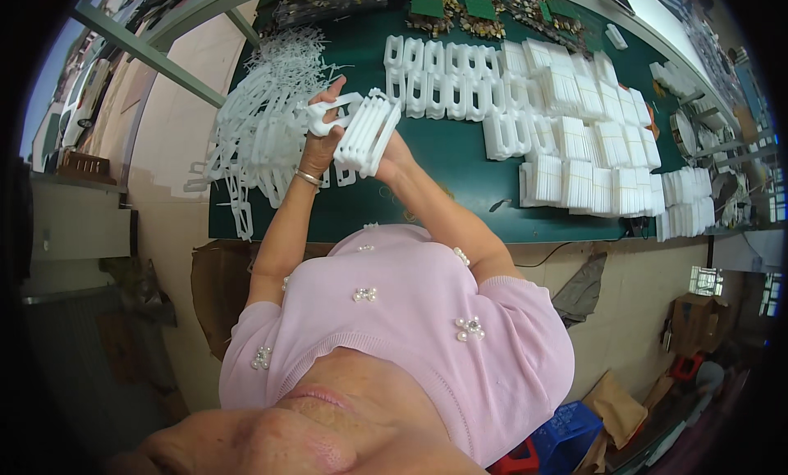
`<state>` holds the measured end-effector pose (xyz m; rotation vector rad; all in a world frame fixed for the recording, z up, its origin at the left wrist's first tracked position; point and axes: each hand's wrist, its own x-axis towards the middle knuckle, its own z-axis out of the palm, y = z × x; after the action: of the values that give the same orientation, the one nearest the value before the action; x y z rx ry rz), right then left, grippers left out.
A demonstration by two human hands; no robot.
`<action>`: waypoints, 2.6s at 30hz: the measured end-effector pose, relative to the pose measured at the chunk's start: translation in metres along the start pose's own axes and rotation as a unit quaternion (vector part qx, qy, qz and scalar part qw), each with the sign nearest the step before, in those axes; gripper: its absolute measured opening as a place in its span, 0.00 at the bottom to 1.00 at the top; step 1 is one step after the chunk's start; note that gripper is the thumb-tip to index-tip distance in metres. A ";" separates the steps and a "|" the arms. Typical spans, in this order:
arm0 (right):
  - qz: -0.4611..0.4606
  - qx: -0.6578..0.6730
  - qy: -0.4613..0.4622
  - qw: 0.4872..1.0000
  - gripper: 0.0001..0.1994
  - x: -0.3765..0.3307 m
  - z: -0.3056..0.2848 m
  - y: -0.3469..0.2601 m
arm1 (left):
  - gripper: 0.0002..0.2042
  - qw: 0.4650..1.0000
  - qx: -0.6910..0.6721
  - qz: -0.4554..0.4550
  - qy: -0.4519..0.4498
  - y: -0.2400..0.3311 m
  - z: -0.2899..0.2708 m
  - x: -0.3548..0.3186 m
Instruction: Assembling and bundling white plastic components using rubber bands on a workbench.
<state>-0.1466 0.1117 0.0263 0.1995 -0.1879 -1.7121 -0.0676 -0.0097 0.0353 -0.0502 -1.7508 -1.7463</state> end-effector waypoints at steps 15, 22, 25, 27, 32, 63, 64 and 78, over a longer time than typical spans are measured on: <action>-0.083 -0.153 0.054 0.983 0.14 0.001 -0.004 -0.007 | 0.40 0.996 -0.022 -0.074 0.032 0.007 0.028 -0.044; -0.184 -0.243 0.073 0.950 0.15 0.003 -0.008 -0.051 | 0.32 0.995 0.005 -0.082 0.065 0.012 0.011 -0.047; -0.184 -0.232 0.065 0.953 0.15 0.004 -0.004 -0.043 | 0.17 0.979 0.167 -0.026 0.112 0.034 0.015 -0.041; -0.210 -0.296 0.068 0.929 0.11 0.012 -0.003 -0.031 | 0.12 0.928 0.369 -0.014 0.055 0.047 0.008 -0.038; -0.220 -0.330 0.086 0.914 0.11 -0.004 -0.022 -0.032 | 0.07 0.895 0.439 0.024 0.079 0.024 0.018 -0.047; -0.162 -0.364 0.172 0.901 0.10 -0.003 -0.026 -0.029 | 0.08 0.924 -0.218 -0.275 0.152 -0.003 0.013 -0.084; -0.180 -0.379 0.176 0.891 0.09 -0.004 -0.028 -0.026 | 0.07 0.913 -0.225 -0.307 0.147 -0.004 0.011 -0.084; -0.008 -0.910 -0.114 0.398 0.16 -0.020 0.013 0.004 | 0.11 0.852 -0.206 -0.475 -0.082 -0.042 -0.014 -0.108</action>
<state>-0.1428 0.1308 0.0404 -1.6799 1.5217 -1.0242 0.0035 0.0171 -0.0526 0.6005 -1.5675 -2.8810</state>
